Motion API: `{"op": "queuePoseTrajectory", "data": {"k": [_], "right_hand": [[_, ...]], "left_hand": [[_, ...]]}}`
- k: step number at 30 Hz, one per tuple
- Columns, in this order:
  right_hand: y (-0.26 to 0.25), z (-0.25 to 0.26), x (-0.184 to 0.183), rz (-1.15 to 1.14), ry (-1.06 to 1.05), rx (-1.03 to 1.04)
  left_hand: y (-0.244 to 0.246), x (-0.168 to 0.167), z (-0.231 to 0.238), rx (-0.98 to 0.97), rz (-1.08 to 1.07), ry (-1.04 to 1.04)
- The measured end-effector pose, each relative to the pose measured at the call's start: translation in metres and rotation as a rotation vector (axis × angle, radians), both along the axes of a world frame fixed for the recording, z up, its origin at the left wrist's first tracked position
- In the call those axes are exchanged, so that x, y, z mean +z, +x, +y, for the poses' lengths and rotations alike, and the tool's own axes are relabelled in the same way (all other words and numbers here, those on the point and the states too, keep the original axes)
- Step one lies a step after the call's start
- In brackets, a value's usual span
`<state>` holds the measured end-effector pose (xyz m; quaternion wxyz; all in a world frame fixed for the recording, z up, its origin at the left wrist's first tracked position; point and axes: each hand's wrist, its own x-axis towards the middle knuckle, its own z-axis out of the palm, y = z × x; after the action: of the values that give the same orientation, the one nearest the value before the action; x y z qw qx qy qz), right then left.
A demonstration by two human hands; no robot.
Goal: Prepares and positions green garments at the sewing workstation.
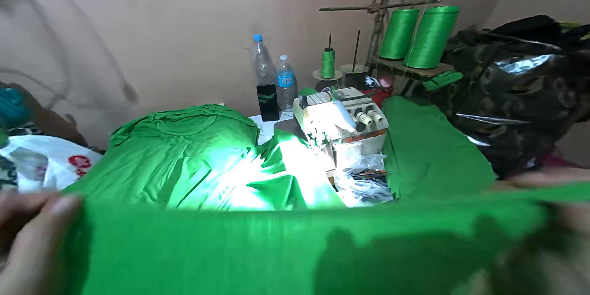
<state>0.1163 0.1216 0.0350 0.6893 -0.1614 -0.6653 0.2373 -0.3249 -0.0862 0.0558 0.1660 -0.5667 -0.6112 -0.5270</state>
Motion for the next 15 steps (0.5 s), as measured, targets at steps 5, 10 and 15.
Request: {"op": "queuePoseTrajectory", "data": {"k": [5, 10, 15], "right_hand": [[-0.117, 0.022, -0.026, 0.257, -0.708, 0.325], [-0.159, 0.031, -0.054, 0.229, -0.924, 0.611], [-0.156, 0.025, -0.059, 0.198, -0.805, 0.539]], "left_hand": [[0.003, 0.042, 0.125, 0.38, 0.239, -0.565], [0.114, 0.008, 0.191, -0.322, -0.036, -0.918], [0.13, -0.02, 0.212, -0.518, -0.151, -0.674]]}}
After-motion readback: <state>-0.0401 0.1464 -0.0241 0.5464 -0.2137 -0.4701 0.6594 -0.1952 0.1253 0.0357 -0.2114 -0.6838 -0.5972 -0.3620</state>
